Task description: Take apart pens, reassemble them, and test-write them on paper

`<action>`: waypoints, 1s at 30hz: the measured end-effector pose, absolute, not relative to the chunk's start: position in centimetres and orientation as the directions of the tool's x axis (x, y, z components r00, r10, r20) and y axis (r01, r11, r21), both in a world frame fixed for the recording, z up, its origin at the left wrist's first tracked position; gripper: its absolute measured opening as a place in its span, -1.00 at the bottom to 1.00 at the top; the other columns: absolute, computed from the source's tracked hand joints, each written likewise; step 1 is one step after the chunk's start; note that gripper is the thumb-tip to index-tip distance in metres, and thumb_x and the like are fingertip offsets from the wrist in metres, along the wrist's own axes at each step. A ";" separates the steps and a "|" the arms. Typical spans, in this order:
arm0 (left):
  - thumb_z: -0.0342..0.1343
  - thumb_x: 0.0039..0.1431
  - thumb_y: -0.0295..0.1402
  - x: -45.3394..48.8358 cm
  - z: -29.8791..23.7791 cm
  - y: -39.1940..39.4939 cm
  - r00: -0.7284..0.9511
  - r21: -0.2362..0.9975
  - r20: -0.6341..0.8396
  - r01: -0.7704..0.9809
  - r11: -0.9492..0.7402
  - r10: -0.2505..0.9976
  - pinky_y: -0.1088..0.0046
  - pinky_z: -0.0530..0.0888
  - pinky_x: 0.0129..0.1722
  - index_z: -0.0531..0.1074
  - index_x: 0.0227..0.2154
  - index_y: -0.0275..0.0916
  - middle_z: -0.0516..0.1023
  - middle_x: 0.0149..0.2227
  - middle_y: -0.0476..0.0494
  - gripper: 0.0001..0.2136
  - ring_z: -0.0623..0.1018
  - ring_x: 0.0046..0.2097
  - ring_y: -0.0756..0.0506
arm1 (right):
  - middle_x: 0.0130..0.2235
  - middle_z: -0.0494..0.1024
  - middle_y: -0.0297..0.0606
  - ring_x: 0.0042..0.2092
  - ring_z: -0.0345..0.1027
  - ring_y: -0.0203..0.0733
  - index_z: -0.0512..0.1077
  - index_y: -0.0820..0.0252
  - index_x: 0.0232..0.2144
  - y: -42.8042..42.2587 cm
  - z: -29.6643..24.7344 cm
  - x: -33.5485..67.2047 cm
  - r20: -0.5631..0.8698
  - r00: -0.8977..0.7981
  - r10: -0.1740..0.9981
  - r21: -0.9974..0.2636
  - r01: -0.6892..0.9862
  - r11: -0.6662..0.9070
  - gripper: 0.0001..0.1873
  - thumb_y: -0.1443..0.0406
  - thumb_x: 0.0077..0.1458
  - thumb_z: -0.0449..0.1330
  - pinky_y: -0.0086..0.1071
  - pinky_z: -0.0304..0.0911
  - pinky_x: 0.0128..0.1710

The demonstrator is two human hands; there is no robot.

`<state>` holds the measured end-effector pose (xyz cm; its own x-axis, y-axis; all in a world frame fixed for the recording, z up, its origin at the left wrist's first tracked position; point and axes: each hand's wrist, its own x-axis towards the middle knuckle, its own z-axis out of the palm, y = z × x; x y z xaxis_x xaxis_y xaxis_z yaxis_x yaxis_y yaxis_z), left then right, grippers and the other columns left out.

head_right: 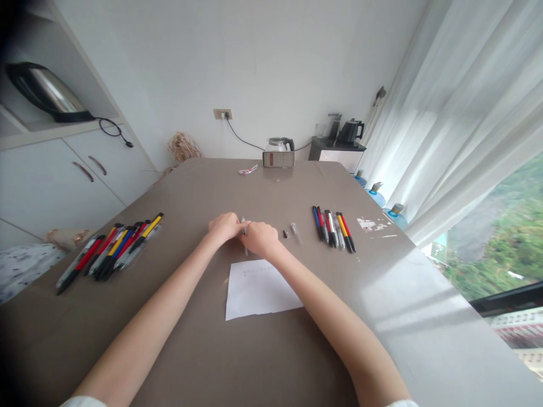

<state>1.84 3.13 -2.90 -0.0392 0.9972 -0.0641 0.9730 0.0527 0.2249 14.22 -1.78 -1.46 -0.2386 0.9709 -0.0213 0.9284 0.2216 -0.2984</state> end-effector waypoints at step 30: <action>0.10 -0.02 -0.52 0.0 -3.0 4.3 0.109 0.952 -0.299 -0.036 0.305 0.948 0.42 0.46 -0.27 0.29 -0.45 -0.38 0.51 -0.50 -0.20 -0.92 0.53 -0.43 -0.02 | -0.54 0.50 -0.21 -0.60 0.29 -0.33 0.44 0.27 -0.59 -1.4 0.2 16.1 -0.273 -0.302 0.914 -0.347 0.916 0.199 -0.79 0.31 -0.16 0.03 -0.50 0.15 -0.59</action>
<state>0.00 4.25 -3.02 0.1088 0.9479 -0.2995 -0.0356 0.3048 0.9518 16.09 -1.44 0.22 -0.3019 0.9136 -0.2725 0.9163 0.1991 -0.3474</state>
